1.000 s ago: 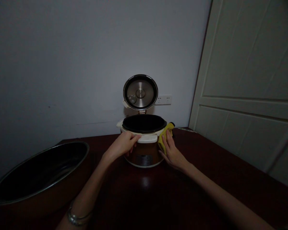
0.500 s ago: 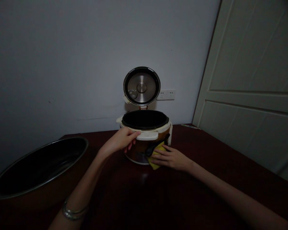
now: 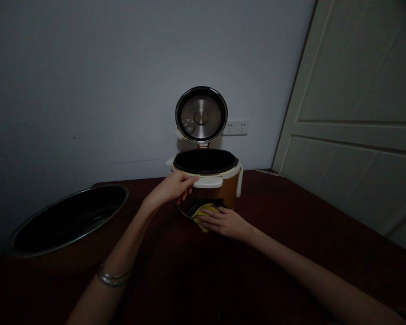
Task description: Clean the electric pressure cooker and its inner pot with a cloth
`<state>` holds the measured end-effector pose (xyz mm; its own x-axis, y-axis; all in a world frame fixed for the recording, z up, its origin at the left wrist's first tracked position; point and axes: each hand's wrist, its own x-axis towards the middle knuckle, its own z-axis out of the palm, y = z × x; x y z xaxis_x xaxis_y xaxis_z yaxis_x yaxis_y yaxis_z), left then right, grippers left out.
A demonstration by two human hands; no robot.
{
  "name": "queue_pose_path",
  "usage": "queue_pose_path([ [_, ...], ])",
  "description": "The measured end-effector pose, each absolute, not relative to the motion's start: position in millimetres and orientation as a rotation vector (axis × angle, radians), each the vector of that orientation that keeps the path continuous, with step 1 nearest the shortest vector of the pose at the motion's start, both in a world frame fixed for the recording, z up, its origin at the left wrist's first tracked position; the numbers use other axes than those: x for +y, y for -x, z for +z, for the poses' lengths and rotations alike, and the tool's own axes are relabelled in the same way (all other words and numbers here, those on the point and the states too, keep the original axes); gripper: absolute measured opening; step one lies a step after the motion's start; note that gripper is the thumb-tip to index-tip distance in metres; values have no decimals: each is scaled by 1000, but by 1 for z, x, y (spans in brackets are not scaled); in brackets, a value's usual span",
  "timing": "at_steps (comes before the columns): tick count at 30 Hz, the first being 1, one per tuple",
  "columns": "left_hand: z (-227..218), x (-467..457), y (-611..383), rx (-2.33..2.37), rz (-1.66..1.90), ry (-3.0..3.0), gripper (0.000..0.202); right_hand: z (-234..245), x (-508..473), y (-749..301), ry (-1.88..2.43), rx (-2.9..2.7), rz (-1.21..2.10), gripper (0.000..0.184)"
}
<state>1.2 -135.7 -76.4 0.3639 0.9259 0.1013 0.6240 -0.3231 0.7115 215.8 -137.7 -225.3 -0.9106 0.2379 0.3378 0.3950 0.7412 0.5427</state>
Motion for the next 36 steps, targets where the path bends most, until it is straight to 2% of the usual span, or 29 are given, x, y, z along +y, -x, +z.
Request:
queue_pose_path([
  [5, -79, -136, -2, 1327, 744, -2083, 45, -209, -140, -218, 533, -2609, -975, 42],
  [12, -64, -137, 6, 1439, 992, -2249, 47, -172, -132, -134, 720, -2426, -958, 30],
  [17, -57, -105, 41, 1683, 1409, -2007, 42, -203, -126, -111, 744, -2435, -937, 32],
  [21, -77, -72, 73, 1762, 1426, -1677, 30, -239, -132, -131, 665, -2523, -925, 33],
  [24, -96, -57, 85, 1722, 1349, -1503, 27, -245, -141, -153, 633, -2508, -923, 39],
  [30, -115, -37, 81, 1393, 1360, -1433, 39, -205, -144, -147, 751, -2459, -883, 42],
  [36, -112, -28, 75, 1398, 1392, -1508, 32, -169, -120, -90, 906, -2385, -906, 35],
])
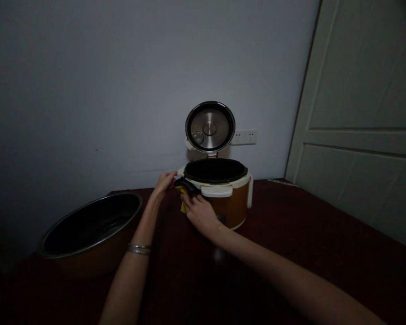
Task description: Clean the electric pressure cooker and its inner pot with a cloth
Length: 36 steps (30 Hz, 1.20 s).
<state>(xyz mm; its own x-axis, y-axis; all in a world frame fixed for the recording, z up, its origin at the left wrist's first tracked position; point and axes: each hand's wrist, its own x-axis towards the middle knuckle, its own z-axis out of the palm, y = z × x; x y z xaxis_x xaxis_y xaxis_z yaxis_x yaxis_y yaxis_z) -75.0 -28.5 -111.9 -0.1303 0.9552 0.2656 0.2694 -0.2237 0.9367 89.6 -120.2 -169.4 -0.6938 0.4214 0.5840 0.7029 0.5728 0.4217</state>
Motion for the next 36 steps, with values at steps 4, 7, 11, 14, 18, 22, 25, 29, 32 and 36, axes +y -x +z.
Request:
queue_pose_path([
  [4, -110, -31, 74, 1449, 1416, -1516, 30, -174, -103, -56, 1059, -2480, -1107, 35],
  [7, -110, -34, 73, 1439, 1407, -1515, 32, -193, -100, -49, 1076, -2619, -1183, 34],
  [11, -111, -38, 73, 1343, 1401, -1488, 27, -225, -109, -77, 867, -2672, -1147, 32],
  [14, -112, -38, 73, 1336, 1412, -1506, 26, -238, -122, -122, 711, -2606, -1105, 37],
  [18, -113, -35, 71, 1360, 1444, -1484, 24, -239, -134, -187, 561, -2580, -1041, 47],
  [22, -115, -31, 71, 1369, 1481, -1490, 26, -235, -127, -234, 435, -2599, -995, 46],
  [25, -115, -31, 71, 1395, 1488, -1475, 25, -236, -115, -264, 317, -2591, -981, 41],
  [29, -113, -33, 68, 1372, 1497, -1463, 25, -244, -108, -302, 470, -2620, -886, 50],
  [32, -112, -35, 66, 1356, 1508, -1458, 25, -253, -113, -324, 685, -2581, -653, 52],
  [36, -110, -35, 65, 1340, 1504, -1452, 23, -264, -117, -331, 986, -2070, -177, 41],
])
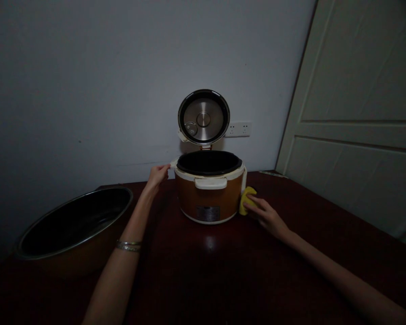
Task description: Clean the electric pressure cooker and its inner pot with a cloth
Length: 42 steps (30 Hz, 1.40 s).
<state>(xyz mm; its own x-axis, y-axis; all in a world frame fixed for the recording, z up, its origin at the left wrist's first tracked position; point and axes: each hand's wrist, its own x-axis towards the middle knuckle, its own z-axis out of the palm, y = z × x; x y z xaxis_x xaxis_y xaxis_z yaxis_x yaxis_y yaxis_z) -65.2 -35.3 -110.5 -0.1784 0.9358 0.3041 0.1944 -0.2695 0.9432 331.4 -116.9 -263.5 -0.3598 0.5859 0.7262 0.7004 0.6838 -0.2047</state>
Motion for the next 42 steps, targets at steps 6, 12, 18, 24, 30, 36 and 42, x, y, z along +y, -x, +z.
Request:
queue_pose_path([
  [6, -110, -34, 65, 1335, 1512, -1395, 20, -257, -105, -297, 1104, -825, 886, 44],
  [12, -113, -28, 65, 1358, 1530, -1416, 20, -248, -116, -237, 909, -580, 1156, 31],
  [18, -114, -24, 62, 1479, 1553, -1494, 22, -251, -142, -206, 873, -532, 1164, 35],
  [24, -115, -22, 62, 1560, 1560, -1596, 27, -244, -167, -183, 866, -430, 1258, 42],
  [30, -117, -25, 56, 1586, 1541, -1605, 28, -227, -206, -163, 838, -539, 1520, 44],
  [36, -89, -49, 69, 1806, 1629, -1700, 20, -200, -229, -168, 764, -900, 1789, 42],
  [42, -50, -138, 28, 1509, 2056, -1993, 24, -181, -224, -187, 706, -1026, 1850, 48],
])
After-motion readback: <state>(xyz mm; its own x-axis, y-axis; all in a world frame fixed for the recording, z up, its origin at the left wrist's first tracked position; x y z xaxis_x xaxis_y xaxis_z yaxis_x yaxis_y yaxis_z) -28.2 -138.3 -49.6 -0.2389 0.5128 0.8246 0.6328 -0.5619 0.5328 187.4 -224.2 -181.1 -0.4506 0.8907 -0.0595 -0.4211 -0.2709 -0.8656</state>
